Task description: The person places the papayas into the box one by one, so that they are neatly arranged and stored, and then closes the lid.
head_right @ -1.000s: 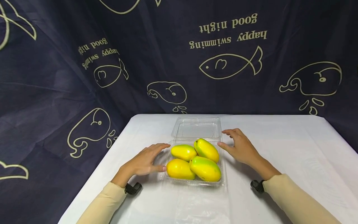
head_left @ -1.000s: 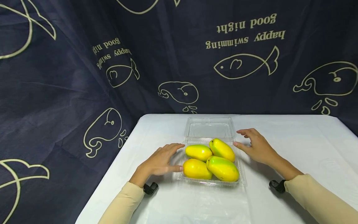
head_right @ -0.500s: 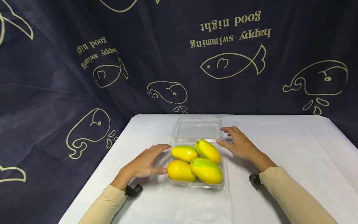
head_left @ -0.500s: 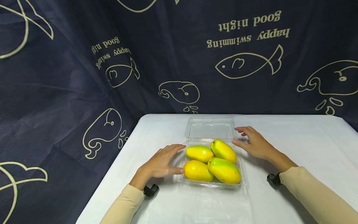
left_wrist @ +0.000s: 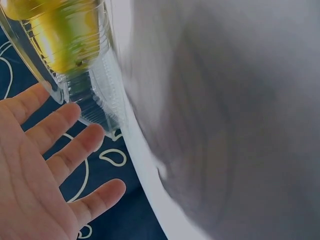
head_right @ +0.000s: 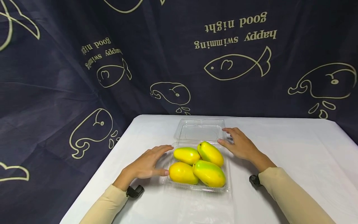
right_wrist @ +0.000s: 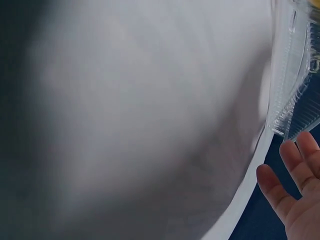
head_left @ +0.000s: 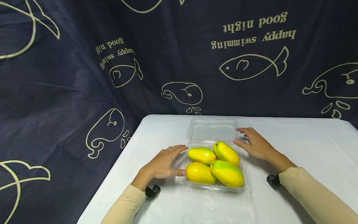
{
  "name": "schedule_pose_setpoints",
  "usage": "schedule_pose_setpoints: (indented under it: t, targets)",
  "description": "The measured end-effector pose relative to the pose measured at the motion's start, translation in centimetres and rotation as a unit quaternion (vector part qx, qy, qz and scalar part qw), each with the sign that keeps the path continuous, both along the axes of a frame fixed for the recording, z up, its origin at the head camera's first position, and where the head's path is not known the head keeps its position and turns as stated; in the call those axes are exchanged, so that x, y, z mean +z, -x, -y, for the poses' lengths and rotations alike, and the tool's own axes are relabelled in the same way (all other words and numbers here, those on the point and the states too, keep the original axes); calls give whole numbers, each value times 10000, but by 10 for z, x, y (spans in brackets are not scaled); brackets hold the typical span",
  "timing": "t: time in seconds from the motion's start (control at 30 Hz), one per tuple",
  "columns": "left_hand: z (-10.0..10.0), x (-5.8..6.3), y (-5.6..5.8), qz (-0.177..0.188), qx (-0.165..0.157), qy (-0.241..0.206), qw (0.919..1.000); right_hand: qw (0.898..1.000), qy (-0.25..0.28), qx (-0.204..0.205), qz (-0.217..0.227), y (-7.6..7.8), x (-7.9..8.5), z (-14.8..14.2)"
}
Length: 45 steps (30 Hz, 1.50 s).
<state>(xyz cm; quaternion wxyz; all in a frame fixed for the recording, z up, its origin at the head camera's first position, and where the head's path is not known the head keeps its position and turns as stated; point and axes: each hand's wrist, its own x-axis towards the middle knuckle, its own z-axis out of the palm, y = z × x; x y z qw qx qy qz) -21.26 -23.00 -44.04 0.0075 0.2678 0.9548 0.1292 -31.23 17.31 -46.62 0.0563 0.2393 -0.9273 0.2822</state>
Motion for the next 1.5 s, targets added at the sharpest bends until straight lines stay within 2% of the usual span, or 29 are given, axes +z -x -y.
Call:
schedule_pose_setpoints:
  t: [0.5,1.2,1.5]
  targets:
    - [-3,3,0,-40,-107,57,9999,9999,-67,107,96,5,0,0]
    - [-4,0,-3,53,-49,67,10000,9991,143,208,-350,0,2,0]
    - [-3,0,-1,12,-42,70,10000,9914,1081,302,-674,4,5,5]
